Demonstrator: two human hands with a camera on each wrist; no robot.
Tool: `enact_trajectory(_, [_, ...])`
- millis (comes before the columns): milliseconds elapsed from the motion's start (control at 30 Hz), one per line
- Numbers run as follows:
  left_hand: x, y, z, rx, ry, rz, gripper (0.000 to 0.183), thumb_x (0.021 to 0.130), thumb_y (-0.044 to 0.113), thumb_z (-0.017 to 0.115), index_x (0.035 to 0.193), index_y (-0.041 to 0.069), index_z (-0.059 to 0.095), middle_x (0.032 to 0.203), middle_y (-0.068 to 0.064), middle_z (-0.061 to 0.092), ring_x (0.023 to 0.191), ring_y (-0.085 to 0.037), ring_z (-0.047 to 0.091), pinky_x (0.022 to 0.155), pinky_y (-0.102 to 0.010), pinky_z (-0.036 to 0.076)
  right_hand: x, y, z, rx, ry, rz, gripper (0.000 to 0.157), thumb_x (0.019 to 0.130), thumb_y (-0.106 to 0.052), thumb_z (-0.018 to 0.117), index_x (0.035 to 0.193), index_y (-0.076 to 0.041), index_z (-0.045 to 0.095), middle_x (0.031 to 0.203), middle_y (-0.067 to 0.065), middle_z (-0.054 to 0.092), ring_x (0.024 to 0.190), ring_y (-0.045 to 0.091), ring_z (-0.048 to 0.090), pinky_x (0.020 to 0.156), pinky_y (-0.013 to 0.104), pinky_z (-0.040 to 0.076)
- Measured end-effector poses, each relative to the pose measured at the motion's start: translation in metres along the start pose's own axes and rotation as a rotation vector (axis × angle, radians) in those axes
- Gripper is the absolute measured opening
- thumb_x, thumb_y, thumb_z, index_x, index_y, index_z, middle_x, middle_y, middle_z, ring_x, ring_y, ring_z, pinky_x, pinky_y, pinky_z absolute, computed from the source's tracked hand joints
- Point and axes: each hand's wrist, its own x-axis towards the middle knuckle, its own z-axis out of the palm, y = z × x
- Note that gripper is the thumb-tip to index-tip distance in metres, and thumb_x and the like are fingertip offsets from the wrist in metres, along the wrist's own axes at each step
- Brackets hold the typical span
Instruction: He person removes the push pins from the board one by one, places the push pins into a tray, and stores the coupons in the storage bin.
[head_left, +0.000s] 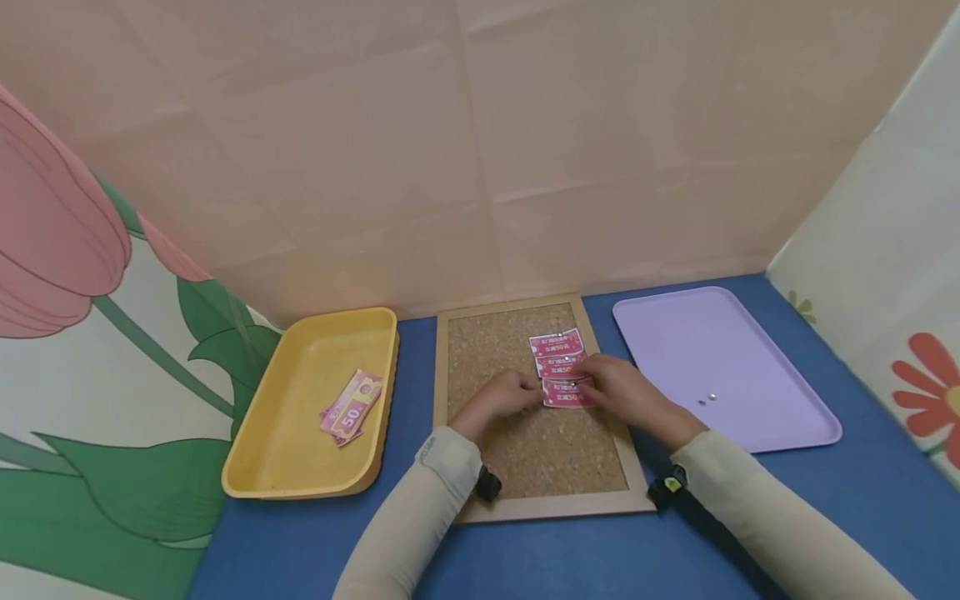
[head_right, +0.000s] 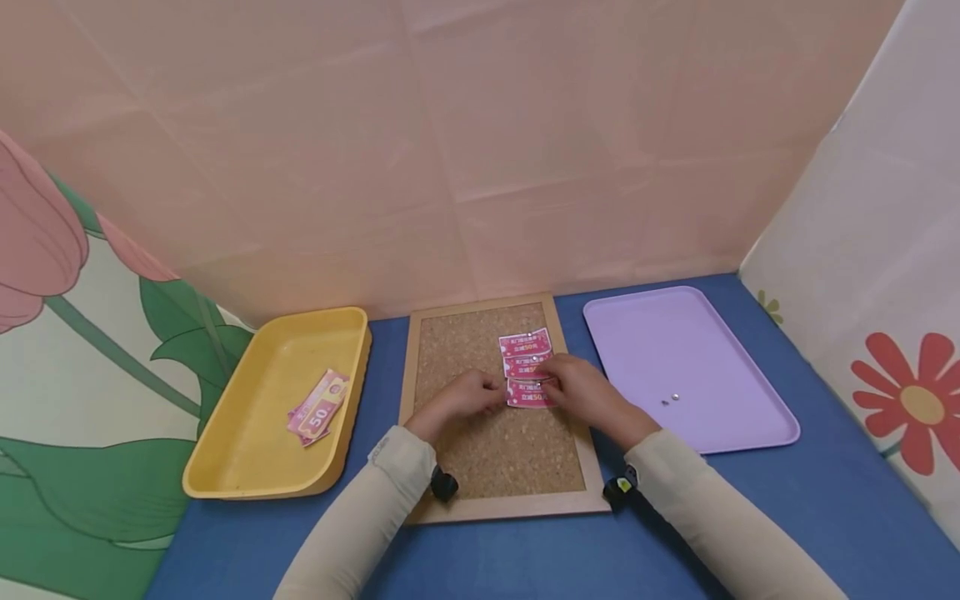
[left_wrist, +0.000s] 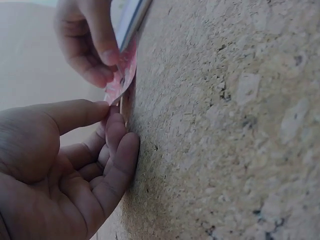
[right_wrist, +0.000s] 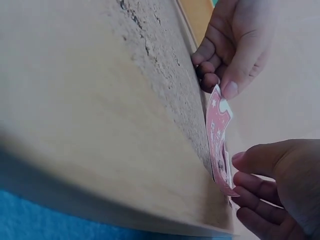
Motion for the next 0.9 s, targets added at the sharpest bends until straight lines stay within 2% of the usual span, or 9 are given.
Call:
enact_trajectory(233, [0.002,0.001,-0.001,0.0,-0.022,0.0,0.028,0.094,0.031,0.064,0.08,0.007,0.071,0.068,0.0,0.06,0.061,-0.012,0.05,0.054,-0.027,0.041,0.003,0.002,0.0,-0.015,-0.062,-0.001,0.02,0.088,-0.012,0.071,0.107,-0.005,0.071,0.101,0.007,0.067,0.091,0.021,0.063,0.08,0.043,0.052])
enact_trajectory(467, [0.003,0.002,-0.002,0.011,-0.036,-0.001,0.027,0.094,0.03,0.064,0.082,0.007,0.072,0.071,-0.002,0.062,0.063,-0.012,0.052,0.055,-0.026,0.042,0.008,0.001,-0.002,-0.046,-0.11,0.019,0.022,0.087,-0.015,0.073,0.107,-0.007,0.072,0.099,0.004,0.067,0.088,0.018,0.062,0.078,0.04,0.053])
enact_trajectory(900, [0.006,0.002,-0.002,0.021,-0.049,-0.002,0.023,0.093,0.024,0.066,0.079,0.007,0.07,0.069,-0.001,0.062,0.062,-0.012,0.052,0.055,-0.026,0.042,0.014,0.001,-0.003,-0.053,-0.126,0.034,0.019,0.086,-0.018,0.074,0.102,-0.009,0.072,0.095,0.001,0.067,0.087,0.017,0.064,0.078,0.041,0.053])
